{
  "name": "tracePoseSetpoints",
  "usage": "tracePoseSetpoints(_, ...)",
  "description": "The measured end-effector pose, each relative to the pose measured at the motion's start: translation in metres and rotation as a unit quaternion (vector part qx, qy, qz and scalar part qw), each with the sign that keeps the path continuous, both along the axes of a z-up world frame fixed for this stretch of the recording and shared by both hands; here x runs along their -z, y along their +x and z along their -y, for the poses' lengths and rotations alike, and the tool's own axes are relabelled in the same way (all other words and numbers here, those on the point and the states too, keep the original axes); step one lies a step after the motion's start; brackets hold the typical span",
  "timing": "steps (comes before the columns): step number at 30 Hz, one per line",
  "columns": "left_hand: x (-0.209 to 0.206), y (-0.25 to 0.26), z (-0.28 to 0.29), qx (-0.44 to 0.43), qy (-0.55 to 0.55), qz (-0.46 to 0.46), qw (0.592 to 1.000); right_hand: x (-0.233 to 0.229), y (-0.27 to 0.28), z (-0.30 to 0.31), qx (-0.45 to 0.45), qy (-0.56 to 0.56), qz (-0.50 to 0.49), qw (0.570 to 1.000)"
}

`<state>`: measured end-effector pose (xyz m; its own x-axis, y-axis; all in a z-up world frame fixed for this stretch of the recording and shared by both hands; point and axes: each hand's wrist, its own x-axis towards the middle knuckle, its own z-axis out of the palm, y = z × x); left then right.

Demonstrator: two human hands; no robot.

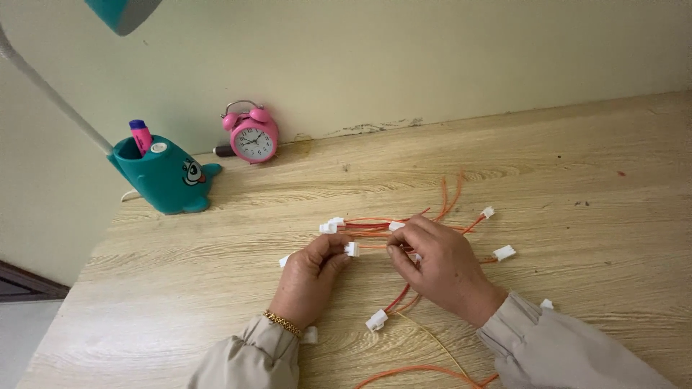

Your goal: Organizing and inspecting small white electronic connectors with orange wires on a wooden desk

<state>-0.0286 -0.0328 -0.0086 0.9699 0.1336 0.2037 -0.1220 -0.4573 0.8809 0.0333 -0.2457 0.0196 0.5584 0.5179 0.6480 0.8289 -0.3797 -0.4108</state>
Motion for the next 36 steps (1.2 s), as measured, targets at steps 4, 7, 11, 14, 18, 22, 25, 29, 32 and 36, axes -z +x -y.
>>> tracePoseSetpoints(4,0.002,0.000,0.000,0.004,0.008,0.015,1.000,0.001,0.000,0.002,0.000,-0.017,0.010,1.000)
tracePoseSetpoints(7,-0.002,-0.002,0.001,0.006,0.024,0.031,0.999,0.000,0.000,0.001,0.003,-0.015,0.017,1.000)
tracePoseSetpoints(11,0.001,-0.001,0.003,0.021,-0.034,0.016,0.999,-0.001,-0.001,0.000,0.009,-0.017,0.033,0.999)
tracePoseSetpoints(14,0.010,0.001,-0.001,0.036,-0.110,0.013,0.993,-0.003,-0.003,-0.001,0.011,-0.014,0.038,0.999)
tracePoseSetpoints(18,0.012,0.002,-0.002,0.058,-0.124,0.018,0.990,-0.006,-0.006,-0.002,0.019,0.002,0.056,0.998)
tracePoseSetpoints(22,0.014,0.002,-0.003,0.037,-0.115,-0.004,0.993,-0.005,-0.006,-0.002,0.024,-0.003,0.081,0.996)
tracePoseSetpoints(25,0.012,0.000,-0.002,0.044,-0.104,0.018,0.993,-0.006,-0.007,-0.003,0.028,0.001,0.107,0.994)
tracePoseSetpoints(29,0.013,0.000,-0.002,0.048,-0.095,0.031,0.994,-0.002,-0.006,-0.002,0.039,-0.013,0.109,0.993)
tracePoseSetpoints(32,0.014,0.000,-0.002,0.034,-0.059,0.026,0.997,-0.002,-0.006,-0.002,0.032,-0.021,0.109,0.993)
tracePoseSetpoints(36,0.007,-0.002,0.001,0.051,-0.073,0.036,0.995,-0.006,-0.008,-0.002,0.028,-0.013,0.110,0.993)
